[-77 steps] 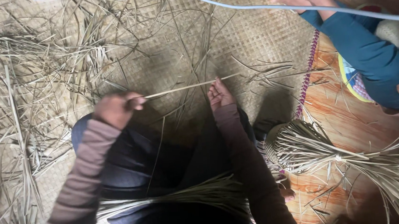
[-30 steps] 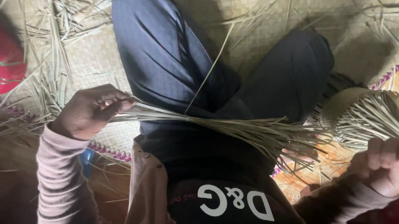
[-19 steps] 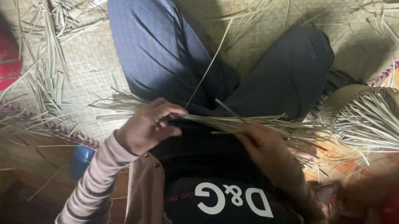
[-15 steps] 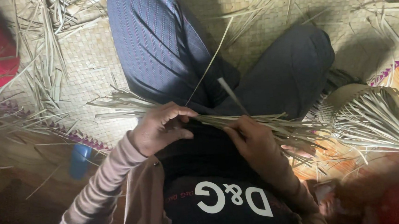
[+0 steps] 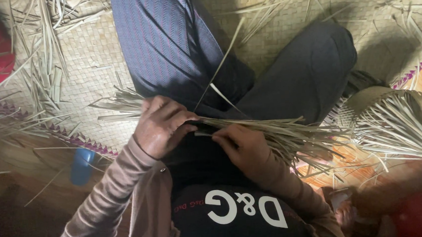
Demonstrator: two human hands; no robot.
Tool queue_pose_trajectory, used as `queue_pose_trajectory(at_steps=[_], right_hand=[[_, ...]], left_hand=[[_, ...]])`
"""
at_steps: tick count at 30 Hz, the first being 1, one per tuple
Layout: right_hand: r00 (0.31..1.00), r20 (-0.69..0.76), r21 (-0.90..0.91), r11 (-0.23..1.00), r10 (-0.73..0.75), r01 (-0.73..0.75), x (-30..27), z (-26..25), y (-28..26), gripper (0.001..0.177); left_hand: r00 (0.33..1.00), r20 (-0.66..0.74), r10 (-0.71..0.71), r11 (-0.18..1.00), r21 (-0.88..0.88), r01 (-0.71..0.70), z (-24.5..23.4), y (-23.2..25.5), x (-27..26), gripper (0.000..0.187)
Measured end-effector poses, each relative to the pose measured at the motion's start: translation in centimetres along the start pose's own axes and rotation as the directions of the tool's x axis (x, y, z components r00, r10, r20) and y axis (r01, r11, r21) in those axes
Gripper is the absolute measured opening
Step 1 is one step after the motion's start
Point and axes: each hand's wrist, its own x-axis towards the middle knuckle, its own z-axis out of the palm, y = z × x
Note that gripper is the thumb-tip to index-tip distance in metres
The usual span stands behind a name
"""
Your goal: Weaving and bundling natural straw fibers around a wooden stick to create a craft item
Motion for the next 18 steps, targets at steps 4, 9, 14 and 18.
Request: queue_pose_trajectory(at_steps=[4,9,14,18], right_hand=[[1.000,0.004,-0.033,0.999,-0.005,0.005,1.1,-0.1,-0.6,0.010],[1.000,-0.012,-0.168,0.986,-0.008,0.006,2.1,1.2,1.8,0.010],[0.999,0.031,-0.091,0.996,0.019,-0.016,2.6,2.8,3.5,0.016],[0.998,0.034,-0.059,0.997,0.053,-0.051,3.0,3.4,4.8,0.016]], left_hand=[[1.000,0.020,0.011,0.999,0.048,-0.012,1.2,-2.2,-0.6,0.012],[1.000,-0.013,-0.004,1.000,0.012,0.004,1.7,-3.2,-0.3,0.005],[1.000,-0.029,-0.011,0.997,0.077,0.013,2.0,-3.7,-0.2,0.003],[0.999,-0.014,-0.041,0.998,0.046,0.041,2.2,-4.3,-0.2,0.007]])
